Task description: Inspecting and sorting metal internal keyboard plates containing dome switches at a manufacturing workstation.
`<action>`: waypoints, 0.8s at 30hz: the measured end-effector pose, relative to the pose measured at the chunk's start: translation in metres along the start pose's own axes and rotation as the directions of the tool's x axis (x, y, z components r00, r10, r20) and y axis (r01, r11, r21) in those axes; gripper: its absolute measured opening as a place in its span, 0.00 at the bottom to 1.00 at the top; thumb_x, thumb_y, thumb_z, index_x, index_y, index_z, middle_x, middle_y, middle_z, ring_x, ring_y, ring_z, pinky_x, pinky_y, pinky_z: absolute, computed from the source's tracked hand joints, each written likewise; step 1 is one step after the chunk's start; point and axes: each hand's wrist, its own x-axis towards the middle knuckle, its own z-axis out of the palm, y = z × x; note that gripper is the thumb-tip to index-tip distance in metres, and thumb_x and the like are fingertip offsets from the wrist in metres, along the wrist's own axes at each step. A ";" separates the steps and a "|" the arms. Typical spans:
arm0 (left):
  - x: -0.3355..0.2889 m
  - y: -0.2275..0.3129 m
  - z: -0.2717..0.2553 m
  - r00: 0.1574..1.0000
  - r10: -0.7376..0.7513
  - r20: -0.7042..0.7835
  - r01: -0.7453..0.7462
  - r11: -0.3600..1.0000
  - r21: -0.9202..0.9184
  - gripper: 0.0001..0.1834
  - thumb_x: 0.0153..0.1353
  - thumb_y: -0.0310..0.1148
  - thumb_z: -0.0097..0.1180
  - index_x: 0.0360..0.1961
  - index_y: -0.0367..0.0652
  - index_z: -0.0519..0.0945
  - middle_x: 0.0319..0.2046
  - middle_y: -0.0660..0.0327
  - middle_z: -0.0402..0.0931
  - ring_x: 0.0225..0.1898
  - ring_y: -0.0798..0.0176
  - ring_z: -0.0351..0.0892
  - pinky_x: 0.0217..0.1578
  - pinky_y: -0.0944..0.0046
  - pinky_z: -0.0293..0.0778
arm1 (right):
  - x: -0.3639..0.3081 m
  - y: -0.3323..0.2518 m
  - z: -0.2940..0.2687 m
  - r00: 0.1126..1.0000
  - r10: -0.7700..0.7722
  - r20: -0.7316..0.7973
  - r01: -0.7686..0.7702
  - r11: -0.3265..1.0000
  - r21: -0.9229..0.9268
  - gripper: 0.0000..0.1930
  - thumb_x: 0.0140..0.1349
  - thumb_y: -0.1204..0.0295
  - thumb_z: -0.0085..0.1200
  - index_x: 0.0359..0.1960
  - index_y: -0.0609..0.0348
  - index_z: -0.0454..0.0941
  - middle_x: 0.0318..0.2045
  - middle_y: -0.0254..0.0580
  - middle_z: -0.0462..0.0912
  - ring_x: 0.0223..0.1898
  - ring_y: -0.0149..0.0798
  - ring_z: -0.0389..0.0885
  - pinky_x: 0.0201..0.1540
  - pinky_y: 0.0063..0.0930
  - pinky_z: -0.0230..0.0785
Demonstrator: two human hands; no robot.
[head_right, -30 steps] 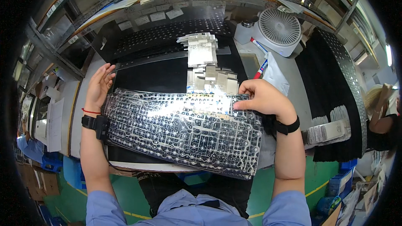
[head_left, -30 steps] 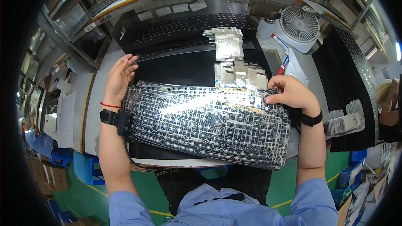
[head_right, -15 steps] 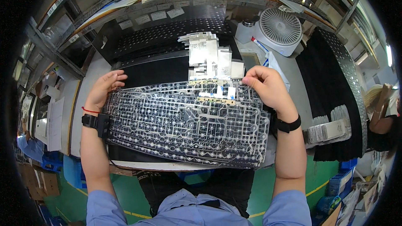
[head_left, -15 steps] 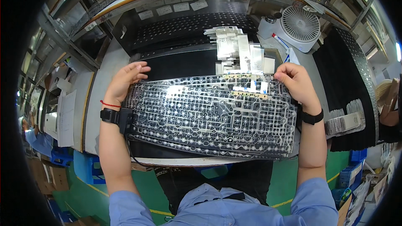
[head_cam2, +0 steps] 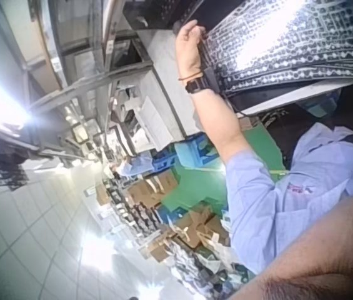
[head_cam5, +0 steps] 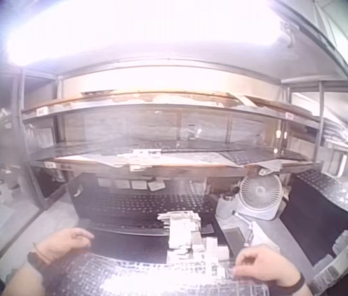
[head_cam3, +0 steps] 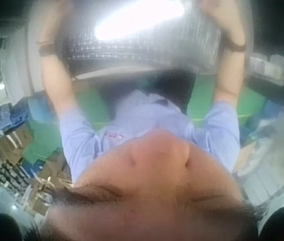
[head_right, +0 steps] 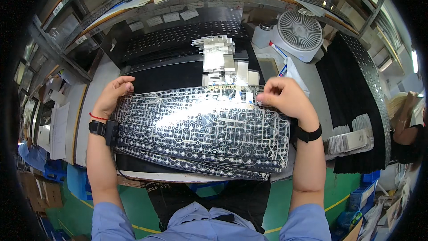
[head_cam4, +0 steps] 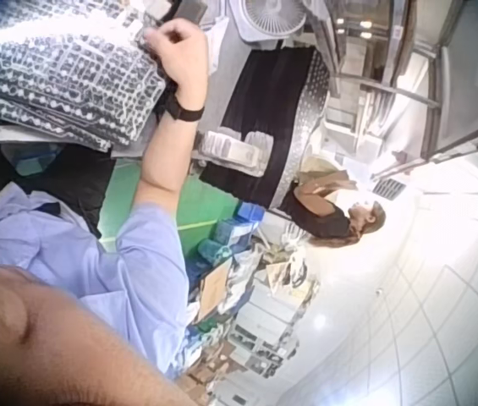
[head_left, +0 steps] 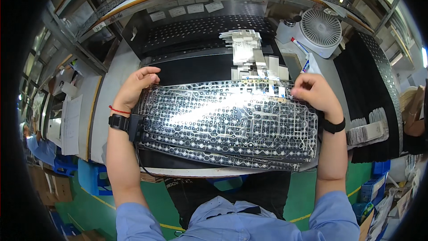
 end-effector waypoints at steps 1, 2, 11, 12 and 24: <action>0.002 -0.001 0.000 1.000 0.012 0.009 -0.012 1.000 -0.011 0.17 0.66 0.32 0.55 0.54 0.38 0.76 0.37 0.65 0.79 0.40 0.74 0.76 0.45 0.73 0.70 | -0.002 0.000 0.002 0.997 0.038 0.072 -0.039 0.999 0.013 0.14 0.52 0.69 0.71 0.21 0.61 0.76 0.17 0.27 0.75 0.21 0.19 0.68 0.25 0.18 0.61; 0.004 -0.002 0.000 1.000 0.022 0.016 -0.022 0.999 -0.024 0.17 0.67 0.33 0.55 0.55 0.39 0.76 0.38 0.65 0.79 0.41 0.73 0.76 0.46 0.73 0.70 | -0.003 0.000 0.002 0.994 0.021 0.109 -0.019 1.000 -0.022 0.14 0.50 0.69 0.72 0.22 0.61 0.77 0.17 0.26 0.75 0.21 0.19 0.68 0.24 0.18 0.60; 0.004 -0.002 0.003 1.000 0.015 0.018 -0.014 0.998 -0.056 0.17 0.69 0.35 0.51 0.55 0.39 0.76 0.39 0.62 0.79 0.41 0.72 0.76 0.46 0.71 0.70 | -0.012 -0.013 -0.008 0.898 0.001 0.440 0.011 1.000 -0.024 0.15 0.47 0.70 0.74 0.28 0.61 0.78 0.16 0.22 0.69 0.20 0.18 0.62 0.25 0.17 0.54; 0.003 -0.002 0.003 1.000 0.016 0.018 -0.015 0.998 -0.055 0.17 0.70 0.36 0.51 0.55 0.39 0.76 0.39 0.62 0.79 0.41 0.71 0.76 0.46 0.71 0.70 | -0.011 -0.010 -0.009 0.897 -0.010 0.443 0.024 0.999 -0.025 0.13 0.49 0.71 0.72 0.28 0.61 0.78 0.17 0.22 0.69 0.21 0.18 0.63 0.26 0.17 0.55; 0.003 0.005 0.011 0.985 0.083 -0.152 -0.114 0.971 -0.208 0.13 0.71 0.38 0.49 0.44 0.40 0.81 0.30 0.70 0.79 0.31 0.77 0.73 0.35 0.75 0.68 | 0.006 0.007 0.000 0.956 -0.125 -0.265 0.165 0.977 0.138 0.06 0.64 0.73 0.57 0.34 0.64 0.78 0.28 0.25 0.76 0.31 0.19 0.69 0.35 0.16 0.62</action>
